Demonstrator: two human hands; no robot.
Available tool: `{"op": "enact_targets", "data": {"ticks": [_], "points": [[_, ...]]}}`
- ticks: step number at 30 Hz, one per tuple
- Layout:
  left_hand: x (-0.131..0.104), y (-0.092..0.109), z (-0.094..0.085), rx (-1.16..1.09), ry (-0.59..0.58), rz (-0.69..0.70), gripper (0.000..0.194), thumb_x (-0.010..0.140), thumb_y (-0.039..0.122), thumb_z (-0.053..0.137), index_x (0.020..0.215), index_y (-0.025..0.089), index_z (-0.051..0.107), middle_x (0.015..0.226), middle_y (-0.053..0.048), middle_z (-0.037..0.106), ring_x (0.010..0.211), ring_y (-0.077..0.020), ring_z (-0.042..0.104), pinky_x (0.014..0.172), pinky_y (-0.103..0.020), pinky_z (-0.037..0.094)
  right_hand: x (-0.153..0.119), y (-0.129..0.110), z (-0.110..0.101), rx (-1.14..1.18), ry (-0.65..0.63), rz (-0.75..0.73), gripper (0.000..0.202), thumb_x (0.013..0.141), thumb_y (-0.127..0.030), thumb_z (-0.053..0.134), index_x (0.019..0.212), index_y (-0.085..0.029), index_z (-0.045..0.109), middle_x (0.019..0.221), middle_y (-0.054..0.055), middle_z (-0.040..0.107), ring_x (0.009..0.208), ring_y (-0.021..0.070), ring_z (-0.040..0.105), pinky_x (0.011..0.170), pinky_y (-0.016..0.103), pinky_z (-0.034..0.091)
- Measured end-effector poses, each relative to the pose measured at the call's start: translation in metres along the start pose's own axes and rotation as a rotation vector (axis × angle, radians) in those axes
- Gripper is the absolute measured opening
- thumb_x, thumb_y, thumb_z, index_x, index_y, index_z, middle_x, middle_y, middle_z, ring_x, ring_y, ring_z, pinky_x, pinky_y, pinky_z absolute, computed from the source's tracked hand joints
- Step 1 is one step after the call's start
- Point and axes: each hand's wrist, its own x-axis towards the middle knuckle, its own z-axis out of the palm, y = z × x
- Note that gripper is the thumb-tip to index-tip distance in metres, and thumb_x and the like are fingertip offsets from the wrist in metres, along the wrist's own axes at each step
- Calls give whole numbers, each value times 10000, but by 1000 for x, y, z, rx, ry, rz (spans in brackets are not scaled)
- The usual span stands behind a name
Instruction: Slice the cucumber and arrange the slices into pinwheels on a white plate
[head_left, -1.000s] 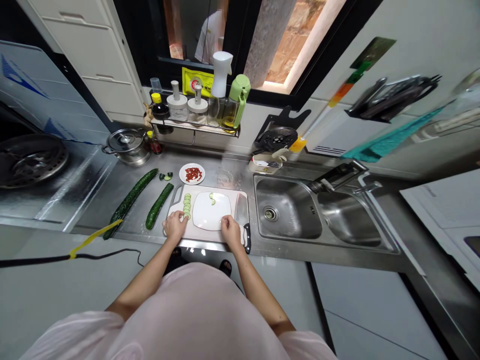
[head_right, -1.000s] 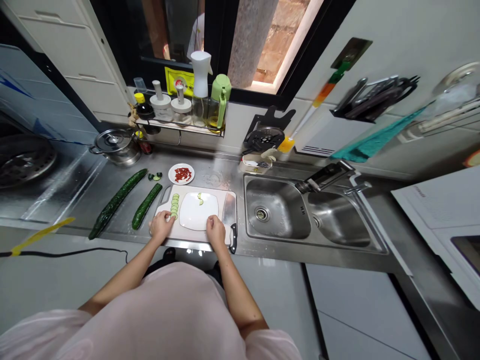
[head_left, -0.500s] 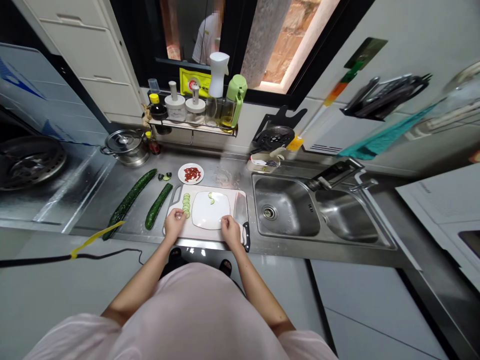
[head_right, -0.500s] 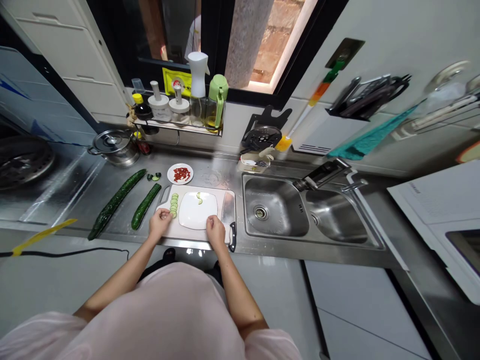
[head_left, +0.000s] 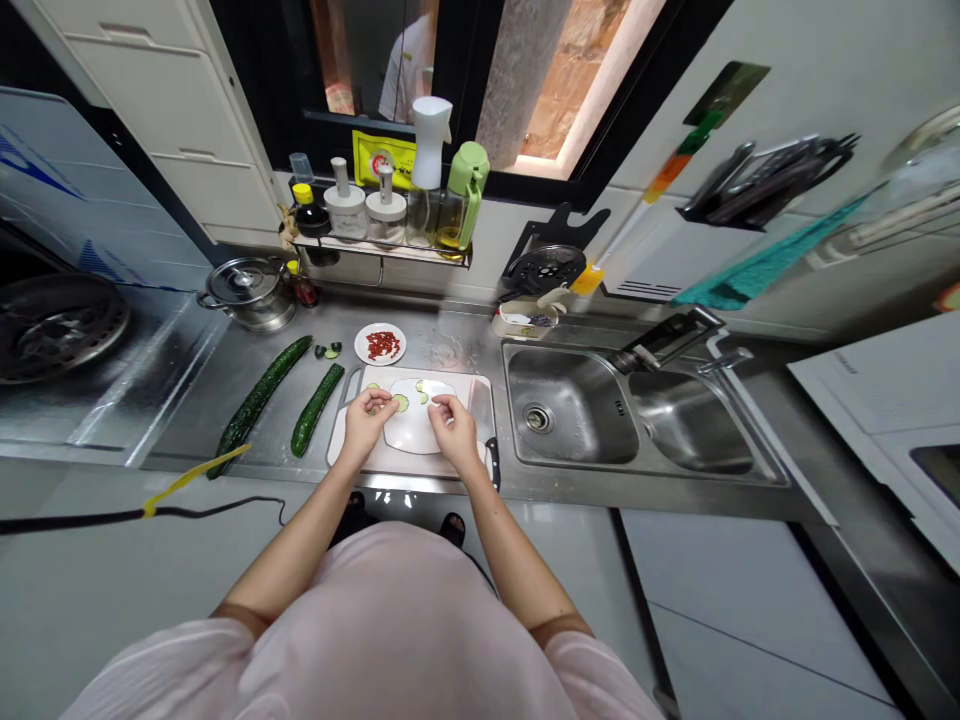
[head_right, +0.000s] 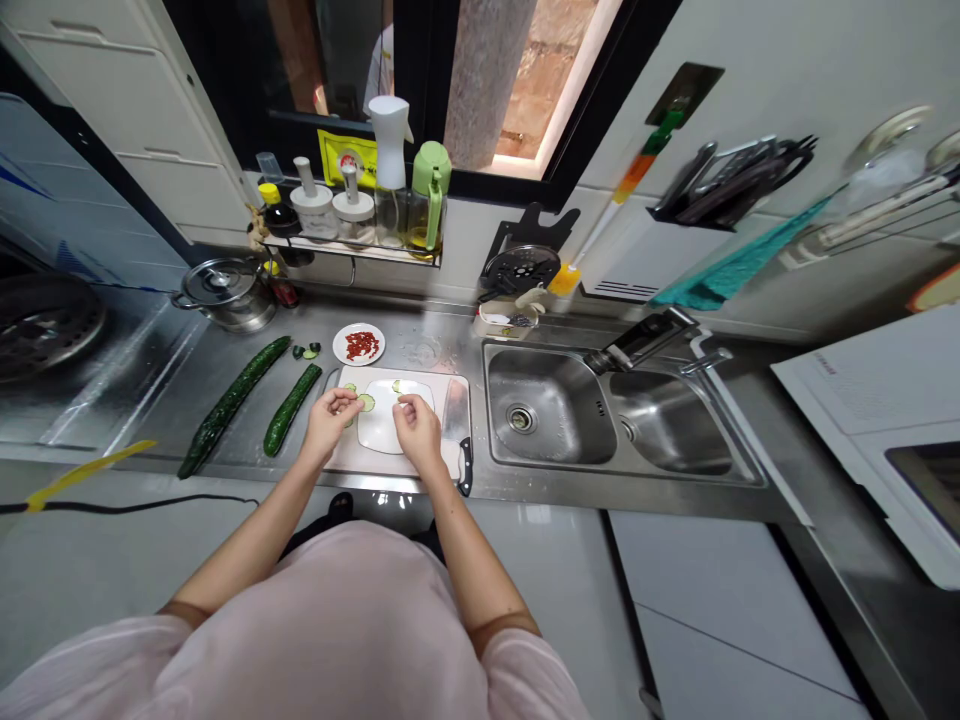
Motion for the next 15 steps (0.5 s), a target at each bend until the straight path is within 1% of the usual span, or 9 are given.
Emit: {"op": "enact_targets", "data": {"ticks": [3,6,11,15], "points": [[-1,18,6,29,-59,63,276,670,348,760,846,166,648,814,-26,642,680,-105,545,632,-223,411,11,-20,-4,1,-50,-136,211,871,-350,549,1008,-219,641,883,34,644,841,179,584,710,283,456],[-4,32,9,67,-83,125,259,668,336,764,837,170,660,791,-20,641,656,-106,529,624,-231,409,19,-35,-8,-6,-112,-205,195,899,-343,530,1007,-239,656,989,48,650,964,197,563,761,304,460],[-8,44,11,118,-112,170,230,675,337,761,814,176,671,775,-15,640,631,-105,507,617,-242,409,26,-45,-9,13,-149,-242,170,908,-326,529,992,-246,653,1000,43,645,984,196,548,789,317,458],[-9,48,12,119,-122,187,229,687,352,753,804,177,665,769,-19,642,637,-110,519,609,-245,408,29,-46,-6,20,-203,-250,132,893,-317,544,896,-238,651,939,36,642,966,195,548,771,309,453]]}}
